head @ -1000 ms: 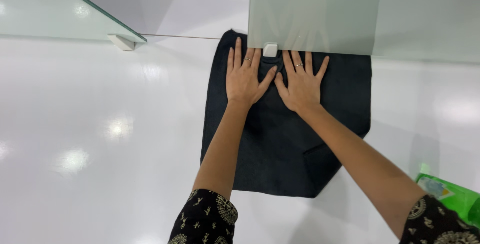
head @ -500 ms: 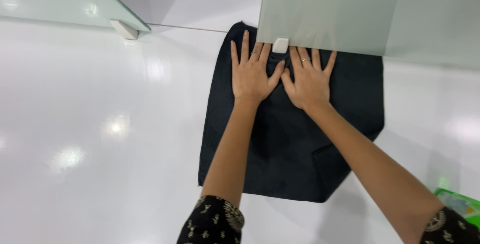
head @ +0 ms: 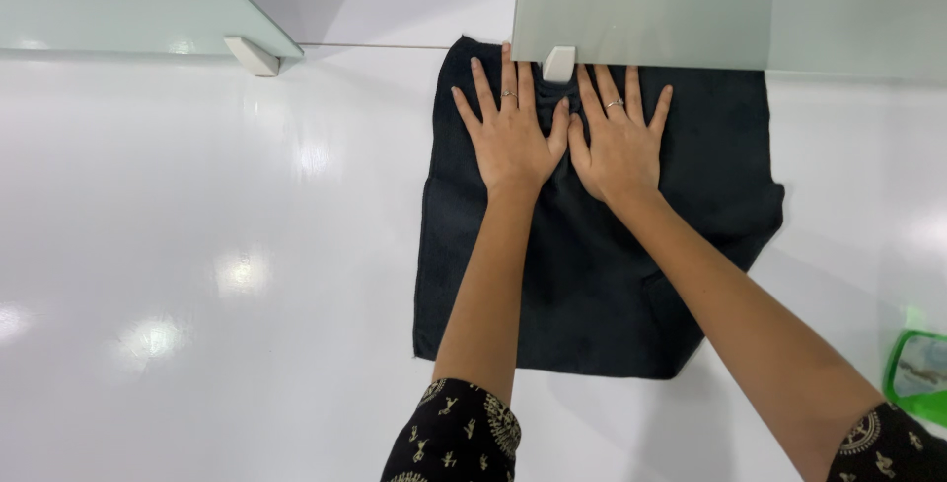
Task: The person wipes a white desk surface with a black cloth and sprays liquid from a green bottle.
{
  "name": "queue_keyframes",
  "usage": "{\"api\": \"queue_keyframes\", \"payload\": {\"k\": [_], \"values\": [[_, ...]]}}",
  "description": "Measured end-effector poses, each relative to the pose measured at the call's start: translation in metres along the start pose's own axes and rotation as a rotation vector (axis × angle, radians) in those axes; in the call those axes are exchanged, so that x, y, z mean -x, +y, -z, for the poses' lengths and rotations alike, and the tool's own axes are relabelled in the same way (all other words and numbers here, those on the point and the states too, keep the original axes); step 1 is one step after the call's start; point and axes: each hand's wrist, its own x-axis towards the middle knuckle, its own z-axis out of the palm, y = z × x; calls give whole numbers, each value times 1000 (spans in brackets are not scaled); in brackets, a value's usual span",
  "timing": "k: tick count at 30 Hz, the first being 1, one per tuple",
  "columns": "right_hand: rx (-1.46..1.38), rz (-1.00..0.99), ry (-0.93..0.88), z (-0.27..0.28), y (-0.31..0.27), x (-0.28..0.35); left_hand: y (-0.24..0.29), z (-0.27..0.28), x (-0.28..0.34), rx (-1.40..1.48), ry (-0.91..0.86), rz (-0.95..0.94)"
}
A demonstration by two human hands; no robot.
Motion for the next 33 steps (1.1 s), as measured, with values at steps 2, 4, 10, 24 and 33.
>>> {"api": "queue_keyframes", "payload": {"k": [2, 4, 10, 24, 33], "values": [[-20, -5, 4, 1, 0, 0, 0, 0, 0, 0, -6, 7], [-9, -6, 9, 0, -1, 0, -1, -1, 2, 5, -4, 12], [4, -33, 39, 0, -6, 8, -2, -5, 7, 61, 22, 20], [52, -172, 26, -2, -23, 48, -9, -7, 42, 134, 99, 47], [54, -172, -13, -3, -28, 73, -10, -6, 66, 185, 157, 117]]}}
